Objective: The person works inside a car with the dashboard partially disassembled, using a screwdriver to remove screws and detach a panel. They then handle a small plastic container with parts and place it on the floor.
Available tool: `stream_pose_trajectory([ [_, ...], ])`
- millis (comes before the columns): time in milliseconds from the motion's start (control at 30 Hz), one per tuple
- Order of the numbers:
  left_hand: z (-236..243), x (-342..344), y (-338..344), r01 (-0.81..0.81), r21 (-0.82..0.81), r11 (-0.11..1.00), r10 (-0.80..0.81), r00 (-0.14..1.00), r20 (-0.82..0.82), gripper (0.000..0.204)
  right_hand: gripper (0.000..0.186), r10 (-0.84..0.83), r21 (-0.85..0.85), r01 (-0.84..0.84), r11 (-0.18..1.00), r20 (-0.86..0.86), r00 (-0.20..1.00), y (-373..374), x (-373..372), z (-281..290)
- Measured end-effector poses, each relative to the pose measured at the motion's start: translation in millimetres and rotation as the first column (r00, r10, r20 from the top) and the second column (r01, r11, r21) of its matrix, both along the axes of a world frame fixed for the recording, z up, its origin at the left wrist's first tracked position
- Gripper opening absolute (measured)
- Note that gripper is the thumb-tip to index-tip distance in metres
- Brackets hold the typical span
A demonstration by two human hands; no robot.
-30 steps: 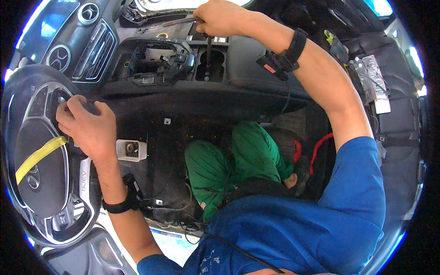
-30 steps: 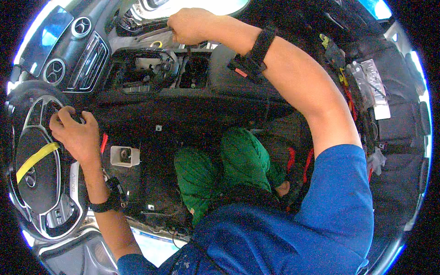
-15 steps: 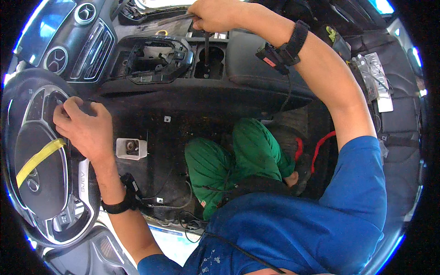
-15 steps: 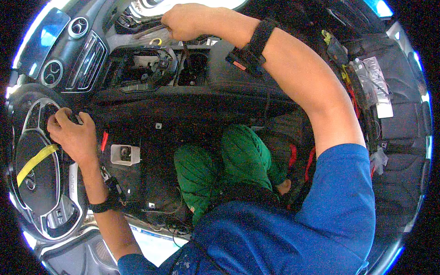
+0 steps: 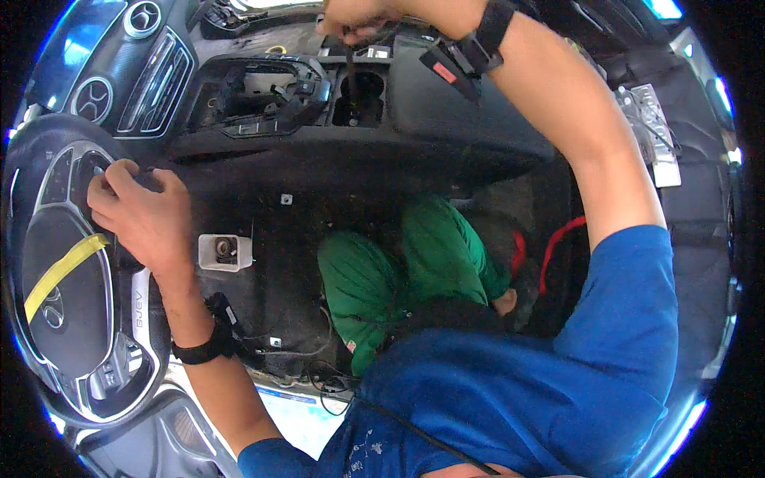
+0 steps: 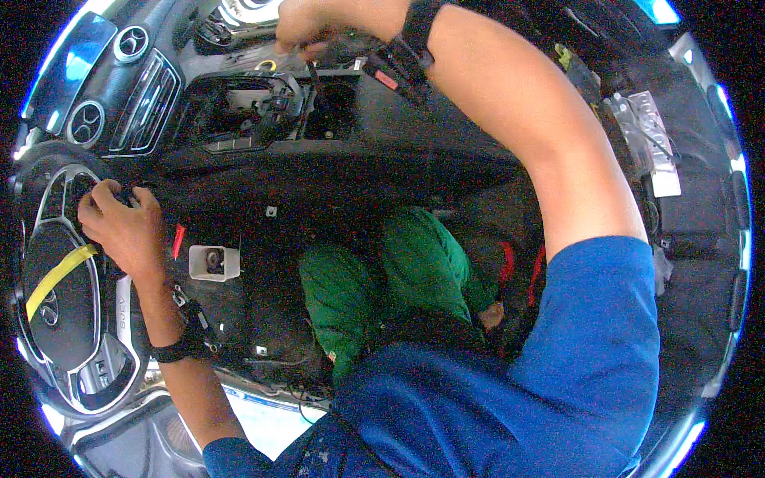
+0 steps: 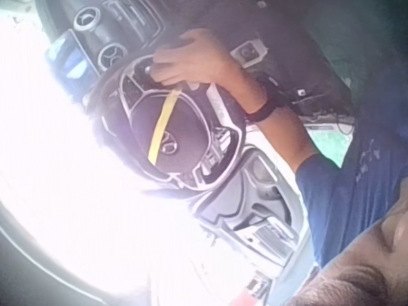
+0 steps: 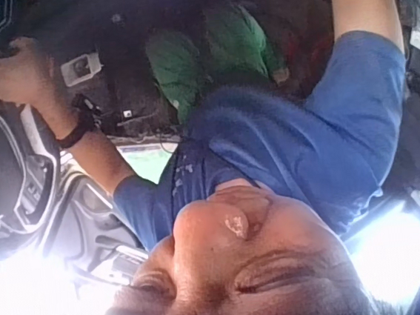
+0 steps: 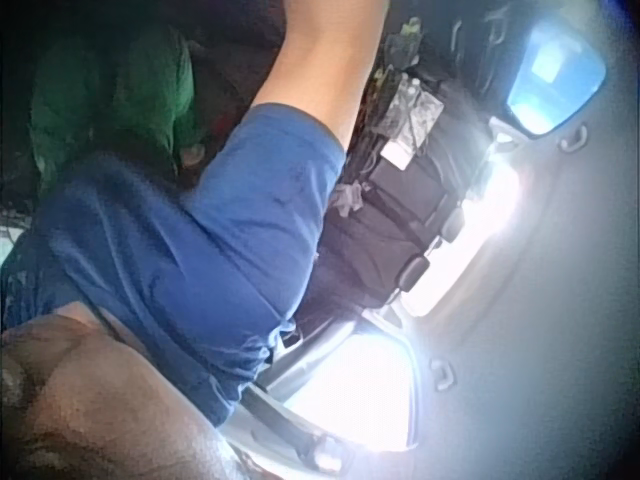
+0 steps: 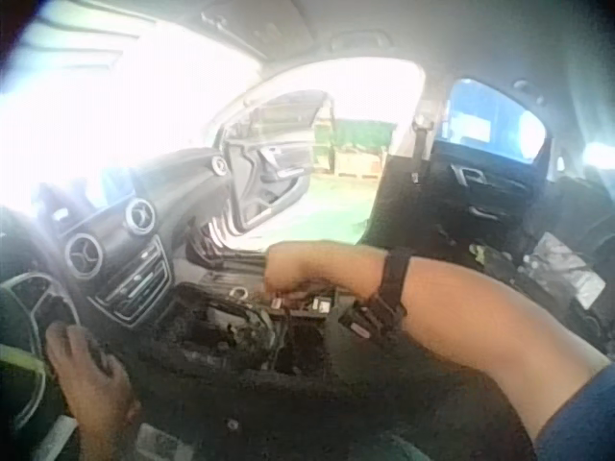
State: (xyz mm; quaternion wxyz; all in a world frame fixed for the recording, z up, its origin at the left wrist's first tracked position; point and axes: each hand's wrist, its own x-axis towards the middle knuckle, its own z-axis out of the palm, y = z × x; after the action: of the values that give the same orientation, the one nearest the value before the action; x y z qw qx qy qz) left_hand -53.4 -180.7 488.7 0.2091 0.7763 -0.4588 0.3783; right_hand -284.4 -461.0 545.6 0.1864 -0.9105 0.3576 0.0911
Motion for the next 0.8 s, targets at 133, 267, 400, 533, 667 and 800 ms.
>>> stream_pose_trajectory([
  [133, 0.0, 5.8, -1.9, 0.006, -0.001, 1.000, -0.006, 0.997, 0.079, 0.034, 0.024, -0.621, 0.767, 0.109, 0.633, 0.418, 0.663, -18.3, -3.2, -19.0],
  [267, -2.3, 7.8, -1.9, 0.021, -0.007, 1.000, -0.020, 0.990, 0.139, 0.033, 0.023, -0.765, 0.830, -0.319, 0.457, 0.550, 0.335, -19.4, -11.8, -39.8],
  [400, -3.1, 7.5, -1.2, 0.021, -0.015, 1.000, -0.019, 0.988, 0.156, 0.032, 0.015, -0.947, 0.874, -0.394, 0.284, 0.190, -0.260, -6.2, -17.2, -47.7],
  [533, -1.2, 5.8, -1.0, 0.051, -0.011, 0.999, -0.049, 0.990, 0.131, 0.032, 0.028, -0.787, 0.718, -0.578, 0.388, 0.584, 0.197, 9.2, -42.8, -57.1],
  [667, -0.4, 1.0, -1.8, 0.014, -0.015, 1.000, -0.013, 0.996, 0.084, 0.031, 0.018, -0.482, 0.567, -0.074, 0.820, 0.755, 0.444, 11.8, -44.0, -63.7],
  [800, 0.2, -2.7, -2.0, 0.019, -0.034, 0.999, -0.017, 0.998, 0.056, 0.029, 0.040, -0.342, 0.358, 0.175, 0.917, 0.933, -0.117, 25.1, -3.2, -96.3],
])
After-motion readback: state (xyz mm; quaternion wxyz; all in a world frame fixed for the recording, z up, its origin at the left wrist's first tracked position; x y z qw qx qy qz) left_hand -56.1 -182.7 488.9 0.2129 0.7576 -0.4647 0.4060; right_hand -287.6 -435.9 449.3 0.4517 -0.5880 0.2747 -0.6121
